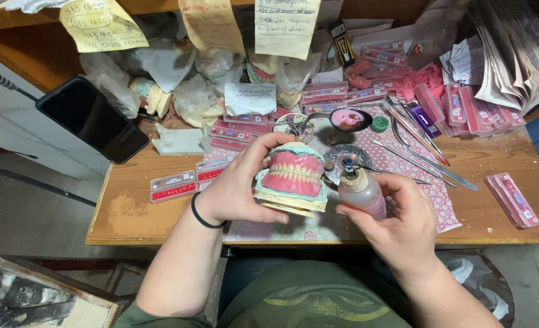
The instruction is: The person holds a set of dentures mounted on an articulator and uses a metal tool to scrape and smooth the pink gum area. They repeatedly dip the tool into a small flame to heat it, then continue scraping the denture surface. The person also briefly sprays the denture with a liquid from a bottle before resuming scraping.
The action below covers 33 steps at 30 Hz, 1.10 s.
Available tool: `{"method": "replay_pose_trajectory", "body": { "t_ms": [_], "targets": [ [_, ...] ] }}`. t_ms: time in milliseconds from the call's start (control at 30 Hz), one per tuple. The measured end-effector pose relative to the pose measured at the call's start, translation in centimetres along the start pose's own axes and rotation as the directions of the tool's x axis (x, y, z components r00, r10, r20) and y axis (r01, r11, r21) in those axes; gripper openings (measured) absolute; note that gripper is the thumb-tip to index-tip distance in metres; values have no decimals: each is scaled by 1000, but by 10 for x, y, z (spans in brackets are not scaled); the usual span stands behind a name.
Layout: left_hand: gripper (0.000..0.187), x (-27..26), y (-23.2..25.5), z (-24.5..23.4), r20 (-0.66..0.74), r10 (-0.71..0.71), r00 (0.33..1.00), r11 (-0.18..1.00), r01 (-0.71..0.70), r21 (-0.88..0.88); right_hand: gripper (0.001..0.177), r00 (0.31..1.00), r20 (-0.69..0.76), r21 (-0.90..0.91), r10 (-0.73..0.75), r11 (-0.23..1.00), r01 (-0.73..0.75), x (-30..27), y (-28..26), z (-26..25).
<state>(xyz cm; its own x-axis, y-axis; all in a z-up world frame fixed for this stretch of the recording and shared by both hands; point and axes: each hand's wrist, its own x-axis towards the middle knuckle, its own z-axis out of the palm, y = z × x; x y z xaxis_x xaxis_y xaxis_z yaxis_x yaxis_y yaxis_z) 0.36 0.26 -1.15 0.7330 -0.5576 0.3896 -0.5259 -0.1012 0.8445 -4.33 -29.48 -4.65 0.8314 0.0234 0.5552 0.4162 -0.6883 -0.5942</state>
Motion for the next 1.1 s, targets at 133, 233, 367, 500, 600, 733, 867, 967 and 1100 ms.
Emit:
{"method": "replay_pose_trajectory", "body": {
  "t_ms": [133,233,367,500,600,733,867,967,1100],
  "targets": [
    [107,-1,-2,-1,-11,1,1000,1000,-1,7,59,998,59,-54,21,998,-17,0,3,-1],
    [108,-1,-1,-1,-32,31,999,999,-31,11,65,998,55,39,29,999,-31,-1,1,-4],
    [111,0,2,2,-149,127,981,952,-78,294,67,999,40,97,20,995,-24,-3,-9,-9],
    [105,0,-1,3,-198,247,949,861,-121,494,71,999,23,54,23,998,-24,-9,-13,-11],
    [106,-3,-1,5,-225,254,941,829,-92,551,70,998,45,69,36,997,-39,-12,-16,-4],
    [106,-3,-2,7,-227,285,931,800,-101,592,69,997,62,53,-36,998,32,-12,-26,2],
    [103,-3,-1,8,-242,319,916,775,-105,623,67,994,19,38,-107,994,106,-12,-38,5],
    [104,-3,-2,8,-246,319,915,771,-99,629,66,993,4,25,-120,992,120,-13,-36,7],
    [106,-4,-3,7,-241,322,916,776,-109,621,66,997,-5,27,-81,996,81,-14,-27,9]
  ]
}}
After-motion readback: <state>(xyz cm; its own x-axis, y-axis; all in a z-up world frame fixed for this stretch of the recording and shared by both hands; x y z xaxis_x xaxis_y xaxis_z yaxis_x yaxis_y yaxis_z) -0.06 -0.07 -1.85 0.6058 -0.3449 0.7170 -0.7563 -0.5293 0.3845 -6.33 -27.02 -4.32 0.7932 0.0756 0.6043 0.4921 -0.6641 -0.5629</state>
